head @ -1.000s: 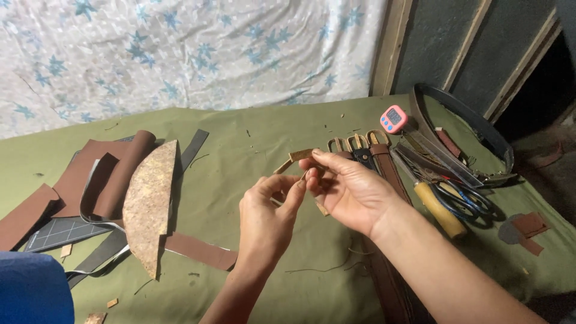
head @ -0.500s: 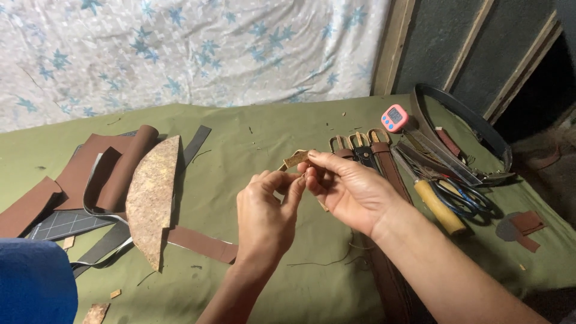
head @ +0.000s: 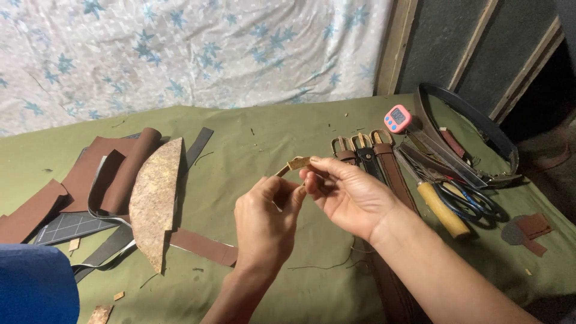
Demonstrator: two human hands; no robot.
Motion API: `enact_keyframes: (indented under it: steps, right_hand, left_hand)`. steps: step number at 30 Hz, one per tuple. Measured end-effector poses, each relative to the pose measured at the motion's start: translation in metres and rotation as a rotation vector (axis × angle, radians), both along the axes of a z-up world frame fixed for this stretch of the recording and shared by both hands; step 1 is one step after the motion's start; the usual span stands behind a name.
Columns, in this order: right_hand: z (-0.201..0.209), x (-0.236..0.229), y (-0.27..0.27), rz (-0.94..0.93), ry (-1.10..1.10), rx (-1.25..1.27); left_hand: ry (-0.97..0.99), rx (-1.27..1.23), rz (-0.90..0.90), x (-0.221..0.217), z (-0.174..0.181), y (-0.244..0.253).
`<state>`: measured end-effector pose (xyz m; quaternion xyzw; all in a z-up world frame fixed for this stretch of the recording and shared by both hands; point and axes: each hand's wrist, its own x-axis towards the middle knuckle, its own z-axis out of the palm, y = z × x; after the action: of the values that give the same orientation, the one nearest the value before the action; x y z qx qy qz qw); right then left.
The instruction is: Cutting a small strip of leather and folding it to create a rectangular belt loop.
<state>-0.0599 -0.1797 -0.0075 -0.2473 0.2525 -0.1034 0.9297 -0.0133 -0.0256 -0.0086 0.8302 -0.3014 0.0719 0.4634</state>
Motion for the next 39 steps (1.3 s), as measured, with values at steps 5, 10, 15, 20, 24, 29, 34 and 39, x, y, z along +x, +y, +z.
enact_keyframes:
  steps: [5,10,15,20,24,29,34,39]
  right_hand:
    - [-0.002,-0.003,0.005,-0.009,0.028,-0.018]
    - [0.000,-0.005,0.012,-0.017,0.017,-0.249]
    - [-0.011,-0.004,0.015,0.041,0.106,-0.389]
    - [-0.022,-0.010,-0.001,0.009,0.092,-0.361]
    - [-0.010,-0.012,-0.002,-0.017,0.105,-0.355]
    - [0.002,0.000,0.011,0.034,0.074,-0.378]
    - [-0.019,-0.001,0.010,0.080,0.115,-0.331]
    - [-0.003,-0.002,0.016,0.084,0.115,-0.335]
  left_hand:
    - [0.109,0.045,-0.039,0.003,-0.005,0.002]
    - [0.258,0.159,-0.027,0.004,0.017,0.010]
    - [0.366,-0.083,-0.036,0.015,0.036,0.021]
    - [0.070,-0.228,-0.178,0.065,0.048,0.044]
    - [-0.040,-0.207,-0.182,0.079,0.053,0.048]
    - [-0.182,-0.182,-0.160,0.100,0.063,0.072]
    - [-0.311,-0.168,-0.171,0.121,0.062,0.076]
    - [-0.449,-0.142,-0.170,0.158,0.047,0.085]
